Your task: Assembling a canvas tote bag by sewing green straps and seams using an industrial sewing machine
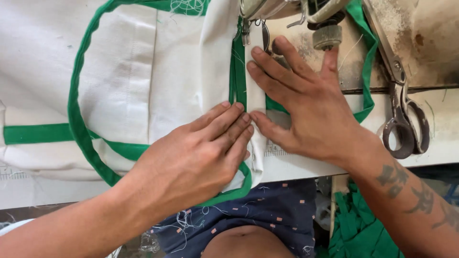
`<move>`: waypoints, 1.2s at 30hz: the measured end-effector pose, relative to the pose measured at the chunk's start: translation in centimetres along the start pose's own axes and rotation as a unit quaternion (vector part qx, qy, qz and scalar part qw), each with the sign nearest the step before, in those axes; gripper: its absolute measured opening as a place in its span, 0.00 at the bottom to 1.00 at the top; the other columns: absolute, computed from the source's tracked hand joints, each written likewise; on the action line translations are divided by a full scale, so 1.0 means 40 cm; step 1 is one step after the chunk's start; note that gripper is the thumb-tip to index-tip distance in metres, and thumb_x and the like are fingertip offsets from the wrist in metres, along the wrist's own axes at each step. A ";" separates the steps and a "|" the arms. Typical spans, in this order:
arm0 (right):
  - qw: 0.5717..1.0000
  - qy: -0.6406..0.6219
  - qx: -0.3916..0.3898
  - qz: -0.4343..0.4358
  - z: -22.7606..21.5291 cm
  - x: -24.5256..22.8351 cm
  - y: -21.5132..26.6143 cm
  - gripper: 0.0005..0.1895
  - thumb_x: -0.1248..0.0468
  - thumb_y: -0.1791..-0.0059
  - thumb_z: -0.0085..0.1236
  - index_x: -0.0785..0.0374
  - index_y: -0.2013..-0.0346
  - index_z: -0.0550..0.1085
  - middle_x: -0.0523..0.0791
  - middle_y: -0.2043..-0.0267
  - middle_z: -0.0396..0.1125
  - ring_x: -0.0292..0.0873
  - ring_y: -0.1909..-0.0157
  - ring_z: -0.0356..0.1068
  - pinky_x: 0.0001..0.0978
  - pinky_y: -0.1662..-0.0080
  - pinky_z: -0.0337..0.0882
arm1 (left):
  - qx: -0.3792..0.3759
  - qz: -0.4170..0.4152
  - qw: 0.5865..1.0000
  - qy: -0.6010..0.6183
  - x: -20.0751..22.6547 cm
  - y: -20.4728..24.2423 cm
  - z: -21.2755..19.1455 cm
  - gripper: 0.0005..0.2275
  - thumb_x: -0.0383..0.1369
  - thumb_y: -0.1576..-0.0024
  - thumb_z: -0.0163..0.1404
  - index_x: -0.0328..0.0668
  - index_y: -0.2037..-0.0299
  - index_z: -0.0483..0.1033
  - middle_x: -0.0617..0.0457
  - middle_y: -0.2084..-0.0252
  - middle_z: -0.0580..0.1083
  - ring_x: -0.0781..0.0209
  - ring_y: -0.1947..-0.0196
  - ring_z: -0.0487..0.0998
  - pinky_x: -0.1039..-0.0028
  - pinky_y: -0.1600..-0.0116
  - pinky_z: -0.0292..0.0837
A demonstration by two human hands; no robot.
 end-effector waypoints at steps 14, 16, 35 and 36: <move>0.997 -0.027 0.077 -0.012 -0.020 -0.144 0.114 0.18 0.63 0.35 0.61 0.53 0.30 0.77 0.43 0.23 0.66 0.64 0.18 0.55 0.97 0.35 0.20 | 0.016 0.055 0.996 0.071 -0.104 -0.058 -0.030 0.15 0.24 0.41 0.60 0.29 0.44 0.82 0.38 0.43 0.83 0.46 0.42 0.84 0.64 0.34 0.81; 0.996 -0.040 0.074 -0.008 -0.036 -0.152 0.115 0.22 0.63 0.42 0.61 0.54 0.31 0.77 0.44 0.24 0.67 0.64 0.18 0.58 0.97 0.33 0.21 | -0.023 0.045 0.996 0.067 -0.102 -0.035 0.009 0.21 0.27 0.41 0.58 0.31 0.36 0.76 0.38 0.36 0.78 0.45 0.36 0.80 0.60 0.30 0.75; 0.964 -0.260 -0.058 0.013 -0.093 -0.099 0.117 0.38 0.52 0.49 0.64 0.58 0.26 0.64 0.53 0.26 0.69 0.68 0.18 0.59 0.67 0.18 0.52 | -0.085 0.031 0.995 0.052 -0.090 -0.017 0.052 0.23 0.35 0.31 0.41 0.31 0.28 0.68 0.35 0.27 0.71 0.44 0.28 0.73 0.58 0.24 0.65; 0.963 -0.261 -0.058 0.015 -0.077 -0.066 0.130 0.38 0.52 0.49 0.64 0.58 0.26 0.64 0.53 0.26 0.69 0.68 0.18 0.59 0.67 0.18 0.52 | -0.086 0.032 0.994 0.053 -0.085 -0.018 0.052 0.23 0.35 0.31 0.41 0.31 0.28 0.68 0.35 0.27 0.71 0.44 0.28 0.73 0.58 0.24 0.65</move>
Point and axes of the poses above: each hand's wrist, its own y-axis away from the middle knuckle, its own z-axis out of the palm, x = y × z, the point moved 5 cm from there along -y, towards the middle knuckle
